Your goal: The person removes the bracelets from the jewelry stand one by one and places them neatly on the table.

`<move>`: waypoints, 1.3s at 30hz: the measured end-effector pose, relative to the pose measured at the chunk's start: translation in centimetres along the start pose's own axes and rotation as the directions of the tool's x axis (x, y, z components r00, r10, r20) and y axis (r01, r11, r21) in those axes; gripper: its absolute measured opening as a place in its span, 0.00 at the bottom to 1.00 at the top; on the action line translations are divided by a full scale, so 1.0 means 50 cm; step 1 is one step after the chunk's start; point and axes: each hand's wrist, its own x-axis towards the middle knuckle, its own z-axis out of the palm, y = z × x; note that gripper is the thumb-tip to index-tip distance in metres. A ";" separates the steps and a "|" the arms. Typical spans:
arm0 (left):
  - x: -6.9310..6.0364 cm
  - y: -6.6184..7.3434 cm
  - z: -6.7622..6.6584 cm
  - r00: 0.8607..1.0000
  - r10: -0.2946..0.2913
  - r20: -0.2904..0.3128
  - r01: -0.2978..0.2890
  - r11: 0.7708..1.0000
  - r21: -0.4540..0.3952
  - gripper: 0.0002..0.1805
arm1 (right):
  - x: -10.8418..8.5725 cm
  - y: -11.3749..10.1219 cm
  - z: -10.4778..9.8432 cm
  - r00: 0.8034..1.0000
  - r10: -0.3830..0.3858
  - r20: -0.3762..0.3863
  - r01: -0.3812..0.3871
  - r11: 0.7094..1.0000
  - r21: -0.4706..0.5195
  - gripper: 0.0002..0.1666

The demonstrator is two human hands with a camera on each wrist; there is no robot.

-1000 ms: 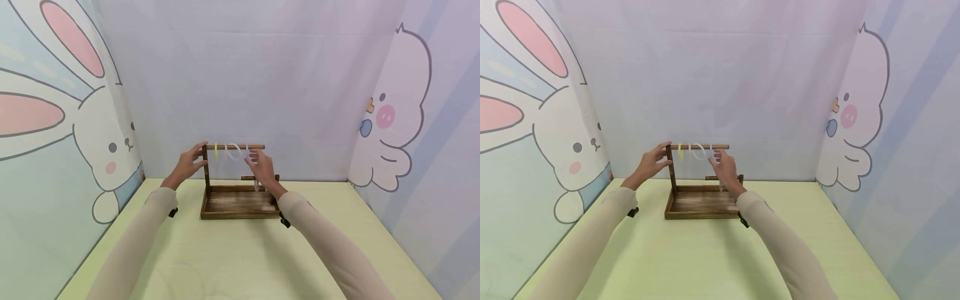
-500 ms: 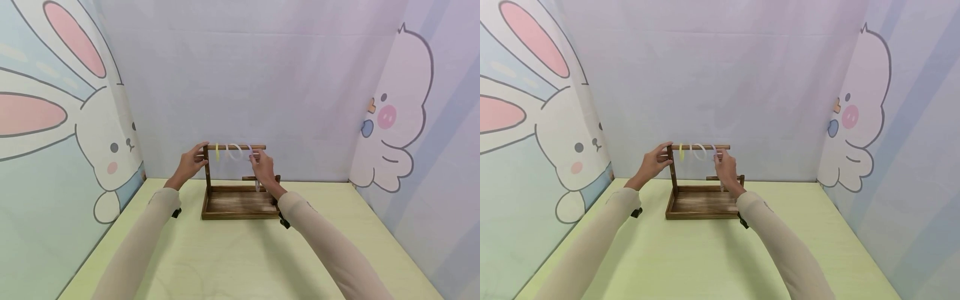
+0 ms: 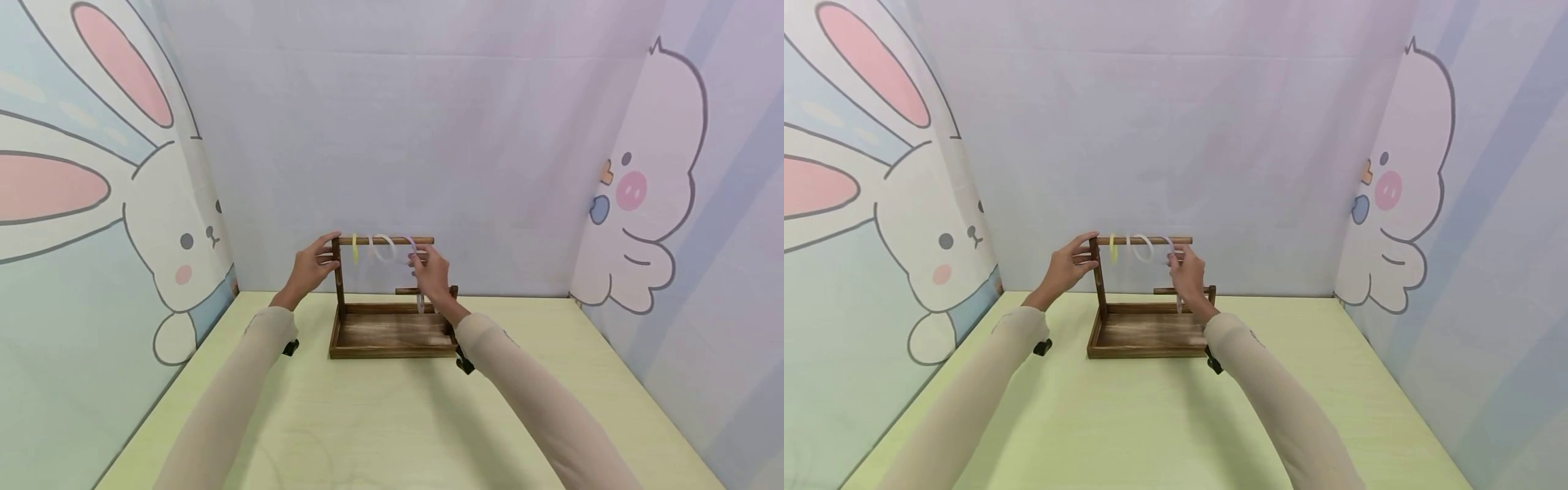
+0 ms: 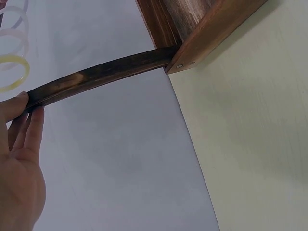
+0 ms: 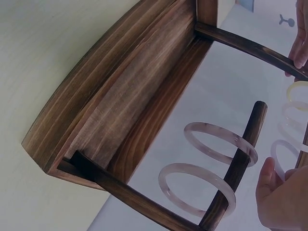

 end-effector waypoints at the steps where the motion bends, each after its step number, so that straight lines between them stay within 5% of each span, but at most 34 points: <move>1: 0.000 -0.001 0.000 1.000 0.001 0.000 -0.001 1.000 0.002 0.40 | -0.001 0.000 -0.001 1.000 0.002 -0.005 -0.002 1.000 0.008 0.16; 19: 0.002 -0.004 -0.006 0.999 -0.032 0.017 0.032 0.999 -0.013 0.39 | 0.000 0.017 -0.035 0.996 0.092 -0.002 -0.091 0.987 0.132 0.17; 39: 0.003 0.005 -0.007 0.997 -0.073 0.040 0.074 0.997 -0.017 0.39 | 0.001 0.013 -0.093 0.991 0.136 -0.016 -0.133 0.985 0.112 0.22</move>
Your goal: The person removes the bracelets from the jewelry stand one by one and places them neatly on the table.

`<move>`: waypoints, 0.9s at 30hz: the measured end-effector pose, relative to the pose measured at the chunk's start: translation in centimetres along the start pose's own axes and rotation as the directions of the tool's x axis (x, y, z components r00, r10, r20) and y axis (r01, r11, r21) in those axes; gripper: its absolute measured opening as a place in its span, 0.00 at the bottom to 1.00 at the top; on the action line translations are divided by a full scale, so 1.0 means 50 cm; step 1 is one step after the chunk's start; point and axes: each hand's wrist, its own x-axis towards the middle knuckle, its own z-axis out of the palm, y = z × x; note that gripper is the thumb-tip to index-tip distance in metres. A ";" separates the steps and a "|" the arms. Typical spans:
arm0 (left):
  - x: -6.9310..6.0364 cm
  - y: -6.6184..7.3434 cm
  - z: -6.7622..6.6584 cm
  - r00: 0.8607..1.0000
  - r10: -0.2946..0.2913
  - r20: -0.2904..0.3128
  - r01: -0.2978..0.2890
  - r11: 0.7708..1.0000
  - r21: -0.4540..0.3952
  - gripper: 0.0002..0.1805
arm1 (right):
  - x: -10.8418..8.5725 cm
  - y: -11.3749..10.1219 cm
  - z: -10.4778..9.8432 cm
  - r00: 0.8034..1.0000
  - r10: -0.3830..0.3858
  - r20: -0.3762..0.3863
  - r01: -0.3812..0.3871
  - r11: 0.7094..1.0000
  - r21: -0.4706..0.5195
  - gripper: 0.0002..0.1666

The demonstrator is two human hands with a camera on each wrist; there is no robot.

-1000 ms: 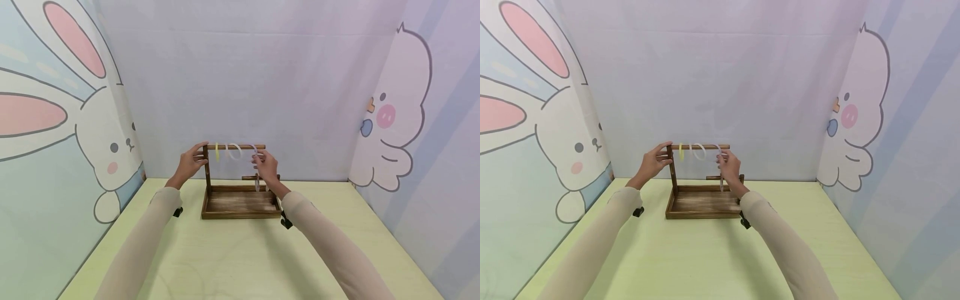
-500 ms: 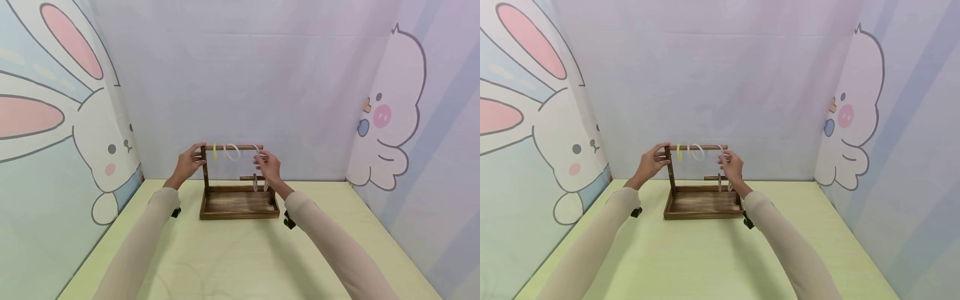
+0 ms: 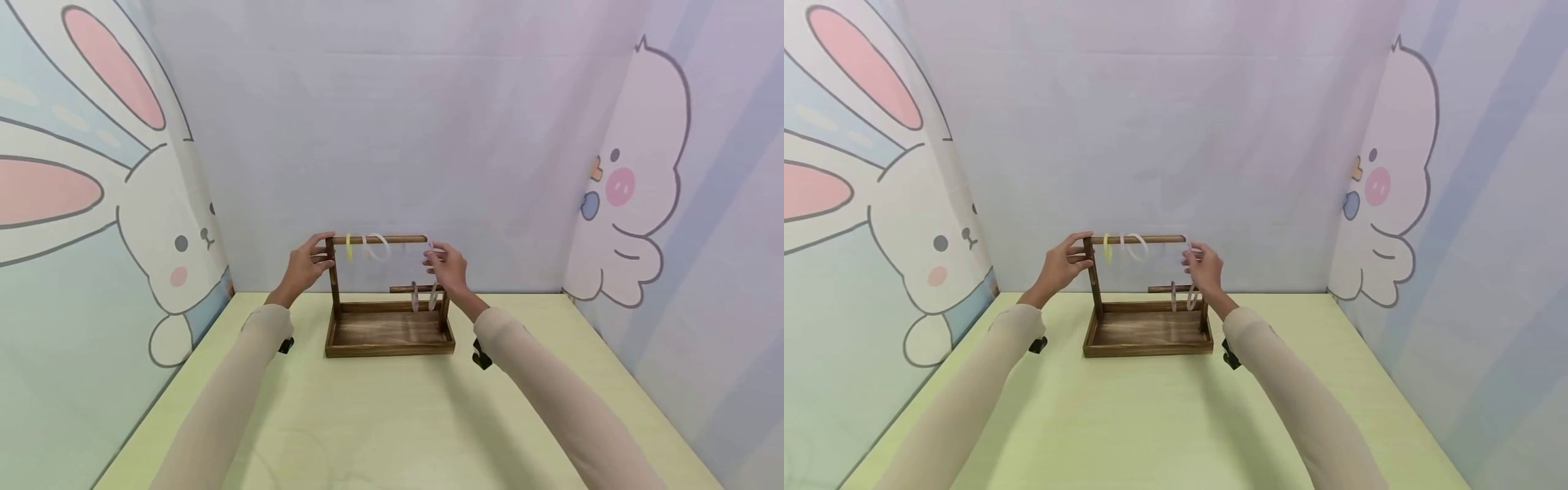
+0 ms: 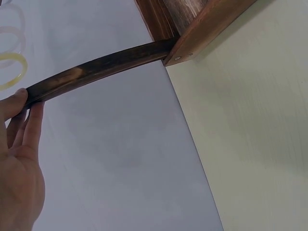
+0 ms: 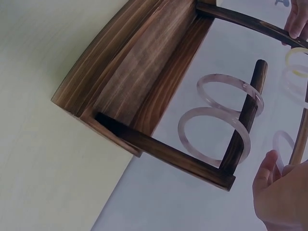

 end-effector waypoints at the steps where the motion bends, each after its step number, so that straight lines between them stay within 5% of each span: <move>1: 0.000 0.000 0.000 1.000 0.001 0.000 -0.001 1.000 0.000 0.40 | 0.000 -0.001 -0.003 1.000 0.004 -0.001 -0.004 1.000 0.004 0.22; 27: 0.002 0.000 -0.001 1.000 0.000 0.006 0.000 1.000 -0.009 0.38 | 0.004 0.001 -0.068 0.999 0.041 -0.012 -0.042 0.999 -0.015 0.21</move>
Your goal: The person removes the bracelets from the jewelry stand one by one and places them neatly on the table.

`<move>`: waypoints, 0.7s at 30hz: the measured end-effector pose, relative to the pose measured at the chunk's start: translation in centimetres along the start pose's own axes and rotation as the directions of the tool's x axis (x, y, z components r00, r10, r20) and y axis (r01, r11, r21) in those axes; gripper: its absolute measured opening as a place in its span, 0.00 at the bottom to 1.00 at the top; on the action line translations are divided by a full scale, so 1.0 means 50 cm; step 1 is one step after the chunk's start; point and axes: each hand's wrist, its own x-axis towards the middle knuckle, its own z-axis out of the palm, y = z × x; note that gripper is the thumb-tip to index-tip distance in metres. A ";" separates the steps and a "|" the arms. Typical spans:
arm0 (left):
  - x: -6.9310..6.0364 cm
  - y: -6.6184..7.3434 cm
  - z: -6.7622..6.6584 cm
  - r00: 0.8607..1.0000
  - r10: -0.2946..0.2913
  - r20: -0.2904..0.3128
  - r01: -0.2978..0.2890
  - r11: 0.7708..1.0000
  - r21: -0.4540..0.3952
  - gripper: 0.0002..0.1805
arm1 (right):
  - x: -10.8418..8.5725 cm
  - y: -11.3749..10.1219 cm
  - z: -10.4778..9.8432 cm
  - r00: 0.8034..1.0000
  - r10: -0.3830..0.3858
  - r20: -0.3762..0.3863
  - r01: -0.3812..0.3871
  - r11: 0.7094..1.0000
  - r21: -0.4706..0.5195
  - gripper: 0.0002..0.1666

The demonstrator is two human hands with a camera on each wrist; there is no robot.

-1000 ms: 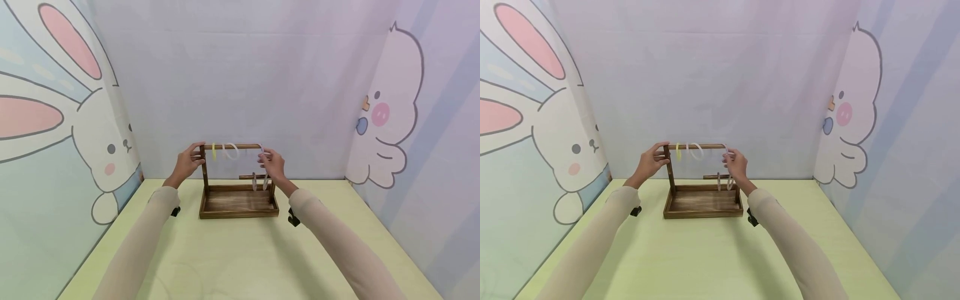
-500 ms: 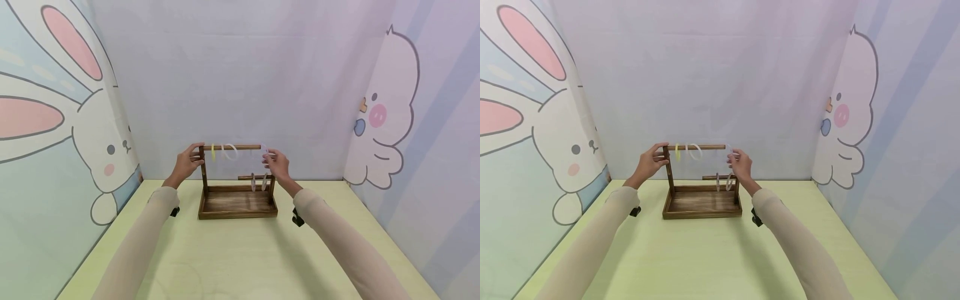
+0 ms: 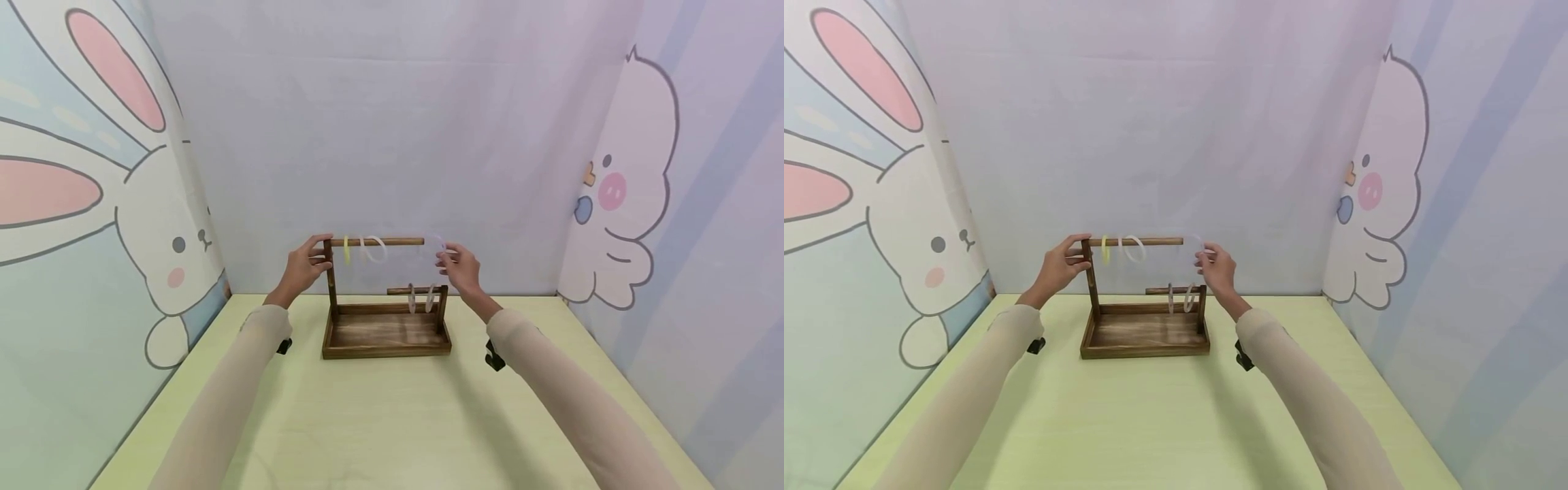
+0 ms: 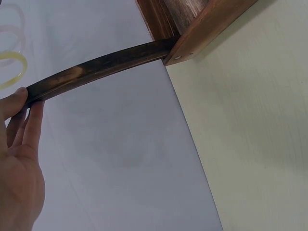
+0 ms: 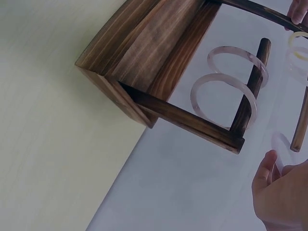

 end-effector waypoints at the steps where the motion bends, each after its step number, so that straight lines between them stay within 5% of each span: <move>1: 0.000 0.000 0.000 1.000 0.000 0.001 0.000 1.000 0.001 0.38 | -0.001 0.002 -0.003 1.000 -0.005 -0.001 0.005 1.000 -0.008 0.21; 21: 0.000 0.007 -0.001 1.000 -0.027 0.004 0.027 1.000 -0.003 0.38 | -0.028 0.012 -0.052 0.997 0.062 0.036 -0.061 0.998 -0.012 0.21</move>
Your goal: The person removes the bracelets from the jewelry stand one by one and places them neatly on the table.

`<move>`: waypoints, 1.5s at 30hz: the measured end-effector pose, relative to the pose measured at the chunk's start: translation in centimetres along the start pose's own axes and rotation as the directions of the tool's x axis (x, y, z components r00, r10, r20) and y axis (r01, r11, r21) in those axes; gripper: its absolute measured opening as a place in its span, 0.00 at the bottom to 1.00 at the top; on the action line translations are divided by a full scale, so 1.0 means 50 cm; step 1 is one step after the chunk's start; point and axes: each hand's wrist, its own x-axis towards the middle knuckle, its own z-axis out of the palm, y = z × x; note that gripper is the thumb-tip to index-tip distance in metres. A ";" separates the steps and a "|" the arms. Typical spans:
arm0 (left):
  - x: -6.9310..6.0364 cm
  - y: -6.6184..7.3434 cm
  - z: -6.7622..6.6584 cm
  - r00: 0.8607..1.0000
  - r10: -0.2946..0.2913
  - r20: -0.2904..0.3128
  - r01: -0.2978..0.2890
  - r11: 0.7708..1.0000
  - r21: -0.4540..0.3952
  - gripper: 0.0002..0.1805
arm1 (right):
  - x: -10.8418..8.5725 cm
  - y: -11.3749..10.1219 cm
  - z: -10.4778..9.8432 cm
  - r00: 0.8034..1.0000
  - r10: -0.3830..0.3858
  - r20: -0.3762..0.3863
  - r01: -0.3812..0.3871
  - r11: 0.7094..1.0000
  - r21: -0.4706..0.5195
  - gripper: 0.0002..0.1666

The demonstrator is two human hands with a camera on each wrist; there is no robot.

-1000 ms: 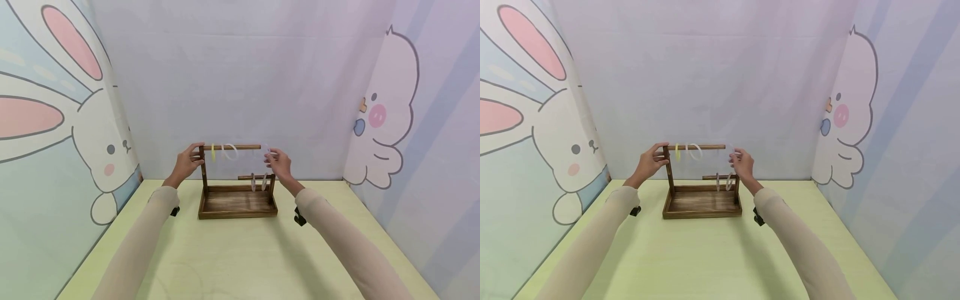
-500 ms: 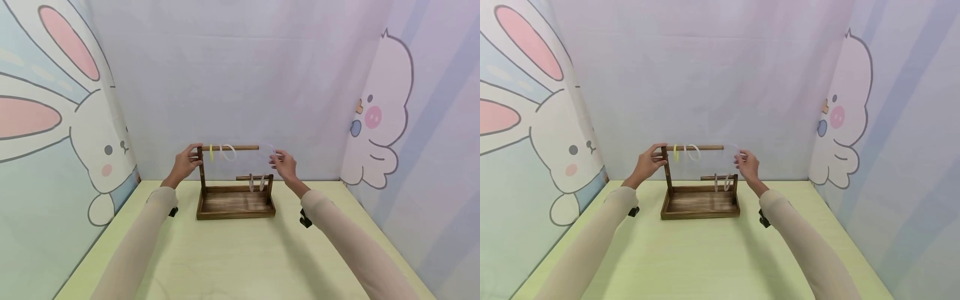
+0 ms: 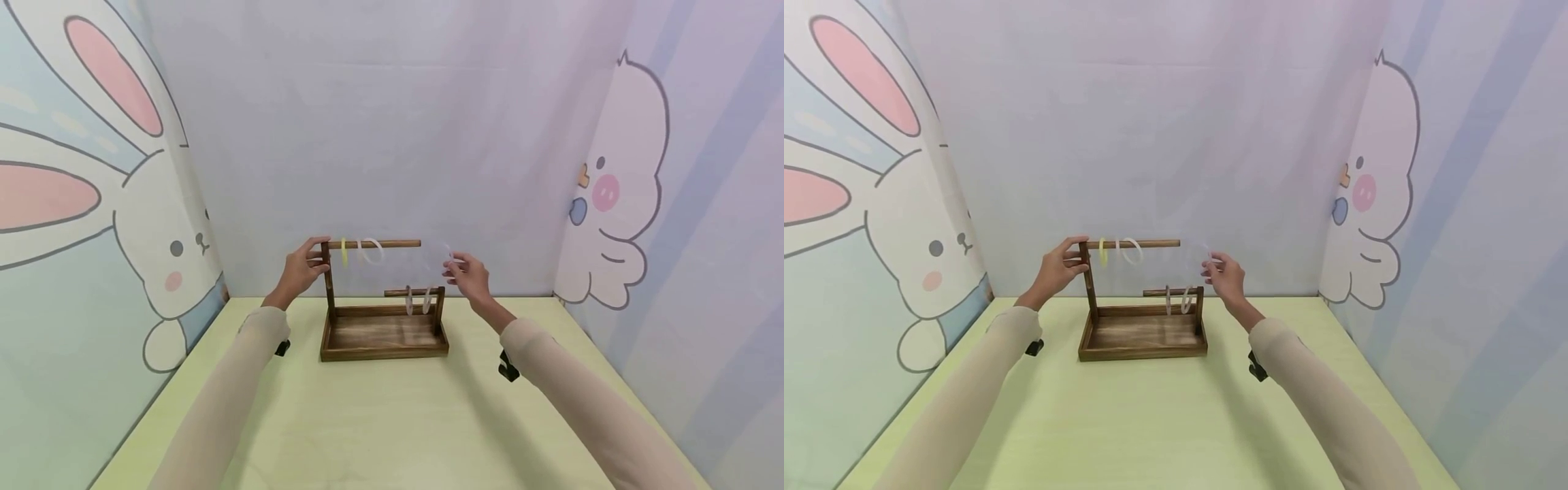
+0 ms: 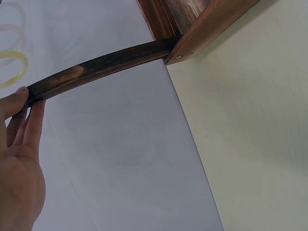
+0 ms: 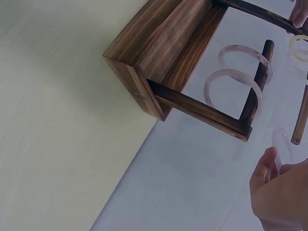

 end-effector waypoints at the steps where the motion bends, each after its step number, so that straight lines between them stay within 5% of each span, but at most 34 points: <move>1: -0.001 0.001 0.000 1.000 0.000 0.000 0.000 1.000 0.000 0.38 | -0.002 0.001 0.001 1.000 0.000 0.004 0.000 1.000 0.005 0.21; 23: -0.010 -0.003 -0.001 1.000 0.016 -0.007 -0.016 1.000 0.012 0.38 | -0.069 -0.013 0.056 0.991 0.027 0.133 -0.030 0.999 0.025 0.21; 45: -0.005 -0.003 0.004 1.000 0.011 -0.006 -0.011 1.000 0.003 0.38 | -0.130 -0.040 0.146 0.958 0.032 0.284 -0.058 0.995 0.085 0.19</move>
